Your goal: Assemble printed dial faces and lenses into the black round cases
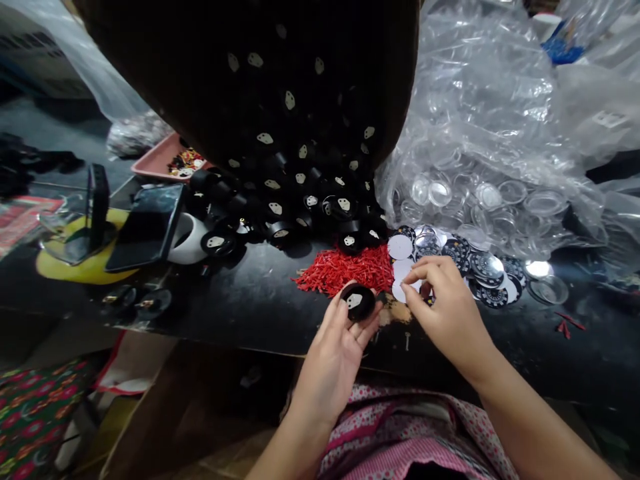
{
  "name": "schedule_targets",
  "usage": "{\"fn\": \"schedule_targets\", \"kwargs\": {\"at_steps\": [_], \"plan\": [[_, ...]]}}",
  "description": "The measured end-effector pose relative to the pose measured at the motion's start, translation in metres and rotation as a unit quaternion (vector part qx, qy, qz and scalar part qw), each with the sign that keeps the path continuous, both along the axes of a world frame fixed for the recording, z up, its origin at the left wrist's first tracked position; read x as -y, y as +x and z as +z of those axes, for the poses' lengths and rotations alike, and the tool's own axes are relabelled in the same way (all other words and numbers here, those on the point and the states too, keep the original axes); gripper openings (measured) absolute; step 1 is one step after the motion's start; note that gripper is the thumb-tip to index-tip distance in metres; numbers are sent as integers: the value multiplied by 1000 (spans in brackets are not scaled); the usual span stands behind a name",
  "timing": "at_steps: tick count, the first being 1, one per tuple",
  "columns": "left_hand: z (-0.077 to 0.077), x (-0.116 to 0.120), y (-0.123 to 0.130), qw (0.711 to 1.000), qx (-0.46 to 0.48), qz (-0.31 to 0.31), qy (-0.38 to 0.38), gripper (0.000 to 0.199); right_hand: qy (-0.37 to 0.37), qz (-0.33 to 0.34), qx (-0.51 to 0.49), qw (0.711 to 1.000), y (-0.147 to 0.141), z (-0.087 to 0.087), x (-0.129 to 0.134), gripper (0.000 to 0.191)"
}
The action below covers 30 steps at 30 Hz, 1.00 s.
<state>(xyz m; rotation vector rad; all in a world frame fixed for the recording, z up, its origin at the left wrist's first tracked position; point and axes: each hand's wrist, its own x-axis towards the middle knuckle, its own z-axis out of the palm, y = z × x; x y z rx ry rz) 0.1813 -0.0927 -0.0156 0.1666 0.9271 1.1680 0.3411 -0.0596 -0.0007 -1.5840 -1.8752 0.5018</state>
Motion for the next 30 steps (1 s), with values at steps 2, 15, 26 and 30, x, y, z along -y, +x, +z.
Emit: {"fn": "schedule_targets", "kwargs": {"at_steps": [2, 15, 26, 30], "plan": [[0, -2, 6, 1000, 8, 21, -5, 25, -56, 15, -32, 998, -1, 2, 2, 2], [3, 1, 12, 999, -32, 1, 2, 29, -131, 40, -174, 975, 1, 11, 2, 11], [-9, 11, 12, 995, -68, -43, 53, 38, -252, -20, -219, 942, -7, 4, 6, 24], [-13, 14, 10, 992, -79, -79, 64, 38, -242, 6, -162, 957, -1, 3, 7, 21]]}}
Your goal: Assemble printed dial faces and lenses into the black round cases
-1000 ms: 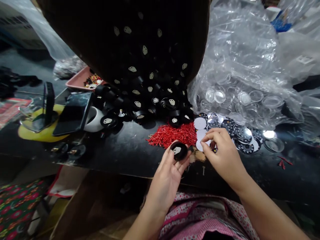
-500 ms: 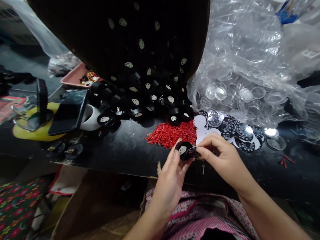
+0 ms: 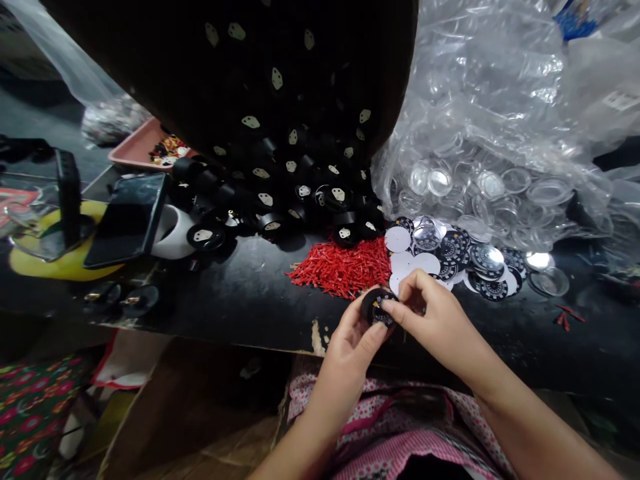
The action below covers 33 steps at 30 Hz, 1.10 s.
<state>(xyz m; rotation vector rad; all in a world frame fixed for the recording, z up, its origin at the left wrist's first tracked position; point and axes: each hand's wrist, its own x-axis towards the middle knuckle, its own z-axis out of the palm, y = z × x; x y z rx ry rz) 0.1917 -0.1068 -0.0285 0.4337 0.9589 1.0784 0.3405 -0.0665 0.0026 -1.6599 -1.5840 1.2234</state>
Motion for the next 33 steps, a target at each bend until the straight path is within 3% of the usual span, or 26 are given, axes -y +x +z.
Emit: {"fn": "schedule_targets", "kwargs": {"at_steps": [4, 8, 12, 14, 16, 18, 20, 27, 33], "plan": [[-1, 4, -1, 999, -37, -37, -12, 30, -17, 45, -25, 999, 2, 0, 12, 11], [-2, 8, -9, 991, -113, -67, 21, 27, 11, 72, 0, 997, 4, 2, 22, 16], [-2, 9, -22, 990, -141, -26, 9, 31, 71, 123, 59, 988, 3, 0, 6, 14], [-1, 7, -24, 992, -120, 19, -18, 31, 127, 123, 205, 963, -1, -4, -9, 10], [0, 5, -23, 994, -79, 62, -31, 28, 166, 124, 354, 912, -6, -10, -22, 11], [1, 2, -20, 994, -39, 94, -32, 23, 184, 143, 429, 873, -11, -14, -29, 14], [1, -2, -16, 993, -7, 112, -28, 20, 202, 157, 448, 856, -14, -17, -31, 16], [0, -18, -2, 991, 41, 124, -14, 22, 244, 172, 383, 874, -9, -17, -20, 13], [1, -19, -1, 990, 34, 138, 14, 19, 247, 134, 241, 929, -5, -15, -17, 10]]}}
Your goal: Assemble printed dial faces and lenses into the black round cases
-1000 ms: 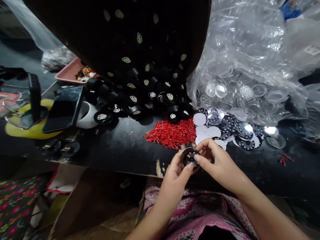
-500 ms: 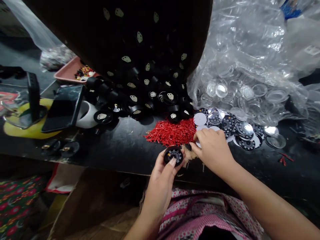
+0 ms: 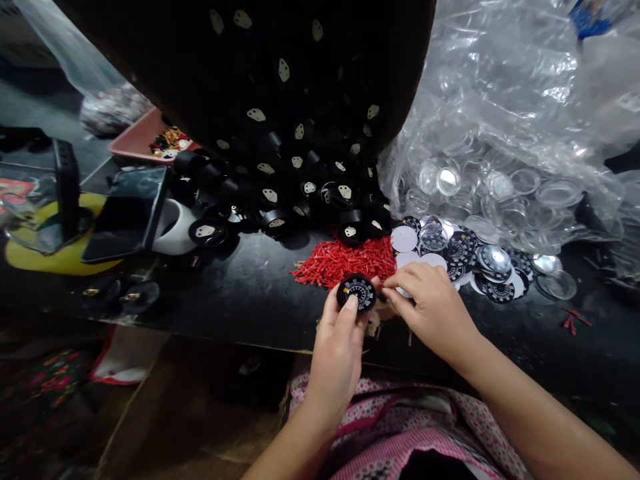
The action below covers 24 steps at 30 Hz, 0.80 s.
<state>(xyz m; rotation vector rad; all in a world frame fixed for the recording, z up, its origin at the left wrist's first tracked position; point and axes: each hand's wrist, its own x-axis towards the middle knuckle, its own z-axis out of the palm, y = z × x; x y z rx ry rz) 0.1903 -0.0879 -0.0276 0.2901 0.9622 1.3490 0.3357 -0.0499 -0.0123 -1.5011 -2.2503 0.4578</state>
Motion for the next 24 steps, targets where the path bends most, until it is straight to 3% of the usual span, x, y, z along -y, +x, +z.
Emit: {"fn": "schedule_targets", "kwargs": {"at_steps": [7, 14, 24], "plan": [[1, 4, -6, 999, -50, -1, -1, 43, -129, -4, -193, 973, -4, 23, 10, 11], [1, 6, 1, 990, -118, -79, -6, 28, -121, -7, -132, 984, -9, 30, 14, 13], [9, 10, -9, 969, -219, -100, 48, 23, -156, 10, -141, 978, -5, 33, 14, 15]]}}
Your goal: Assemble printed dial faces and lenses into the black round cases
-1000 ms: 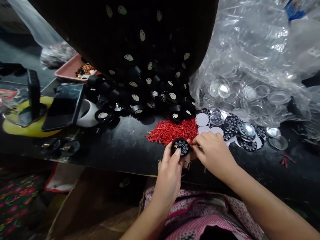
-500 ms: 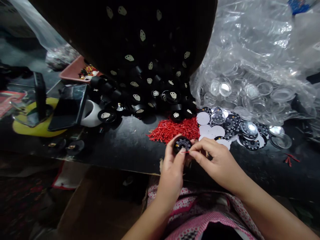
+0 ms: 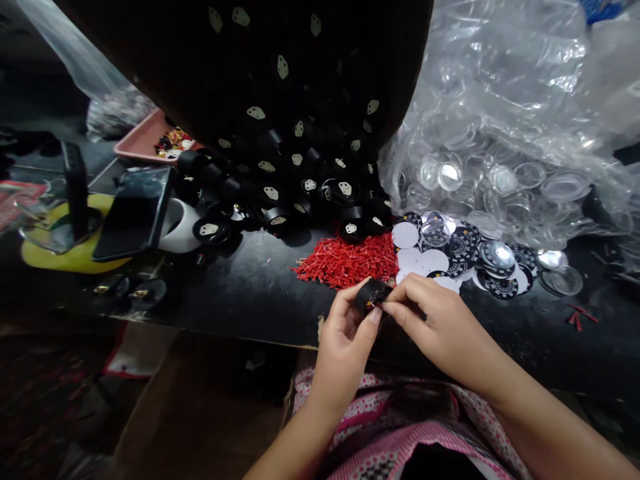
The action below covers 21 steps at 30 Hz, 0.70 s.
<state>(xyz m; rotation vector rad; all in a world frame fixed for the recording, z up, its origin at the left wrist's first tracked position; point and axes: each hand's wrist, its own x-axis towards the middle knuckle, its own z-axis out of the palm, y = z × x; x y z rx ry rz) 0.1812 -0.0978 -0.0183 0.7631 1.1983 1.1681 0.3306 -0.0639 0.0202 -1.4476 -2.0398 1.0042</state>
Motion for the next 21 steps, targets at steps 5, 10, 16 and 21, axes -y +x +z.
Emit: {"fn": "schedule_targets", "kwargs": {"at_steps": [5, 10, 16, 21], "plan": [[6, 2, 0, 995, -89, 22, 28, 17, 15, -5, -13, 1000, 0, 1, 6, 17], [10, 11, 1, 985, -153, 50, 61, 24, 14, -26, -43, 999, -1, 3, 15, 19], [13, 16, -2, 976, -198, 60, 70, 33, -16, -37, -64, 997, -1, 8, 19, 22], [11, 6, -6, 998, -58, -27, -4, 30, 17, -18, -15, 1000, 1, 8, 10, 25]]}}
